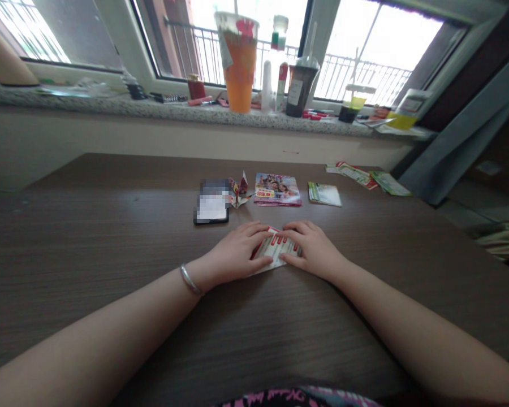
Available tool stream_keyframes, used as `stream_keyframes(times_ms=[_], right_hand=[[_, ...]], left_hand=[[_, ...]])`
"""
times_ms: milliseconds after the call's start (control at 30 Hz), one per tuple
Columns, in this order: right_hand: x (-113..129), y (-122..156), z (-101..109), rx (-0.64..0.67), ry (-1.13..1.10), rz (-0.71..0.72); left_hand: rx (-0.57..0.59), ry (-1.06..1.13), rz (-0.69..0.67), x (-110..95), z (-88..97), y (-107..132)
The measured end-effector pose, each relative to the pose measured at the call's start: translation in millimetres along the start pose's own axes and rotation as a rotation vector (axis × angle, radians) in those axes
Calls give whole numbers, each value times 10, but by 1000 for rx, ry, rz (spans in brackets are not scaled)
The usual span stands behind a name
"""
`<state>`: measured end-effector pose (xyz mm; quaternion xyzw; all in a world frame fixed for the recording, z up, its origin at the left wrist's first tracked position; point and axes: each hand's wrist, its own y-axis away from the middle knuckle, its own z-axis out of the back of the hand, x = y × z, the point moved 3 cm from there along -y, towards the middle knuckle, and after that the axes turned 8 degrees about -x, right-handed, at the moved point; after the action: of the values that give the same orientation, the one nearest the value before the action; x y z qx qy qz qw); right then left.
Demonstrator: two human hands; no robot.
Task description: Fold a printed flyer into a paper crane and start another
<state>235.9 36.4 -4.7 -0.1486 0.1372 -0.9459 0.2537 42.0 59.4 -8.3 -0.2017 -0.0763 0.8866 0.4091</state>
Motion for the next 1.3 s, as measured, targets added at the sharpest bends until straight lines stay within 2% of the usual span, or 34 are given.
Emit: stream_keyframes(times_ms=[233, 467, 600, 700, 833, 967, 1167, 1300], right_hand=[[-57, 9, -77, -19, 35, -33], [-144, 12, -135, -61, 29, -63], [-153, 13, -128, -23, 21, -51], [-173, 13, -134, -29, 5, -65], [-191, 13, -152, -47, -17, -75], [-174, 13, -129, -64, -10, -59], [-116, 0, -1, -155, 69, 51], [-67, -2, 6, -76, 34, 184]], left_hand=[[-7, -34, 53, -57, 25, -23], [-86, -77, 52, -60, -43, -10], [-158, -88, -25, -5, -33, -17], [-181, -83, -169, 0, -3, -29], [-109, -79, -346, -60, 17, -32], [-63, -99, -356, -106, 33, -26], [-46, -154, -325, -127, 23, -3], [-51, -151, -279, -144, 35, 4]])
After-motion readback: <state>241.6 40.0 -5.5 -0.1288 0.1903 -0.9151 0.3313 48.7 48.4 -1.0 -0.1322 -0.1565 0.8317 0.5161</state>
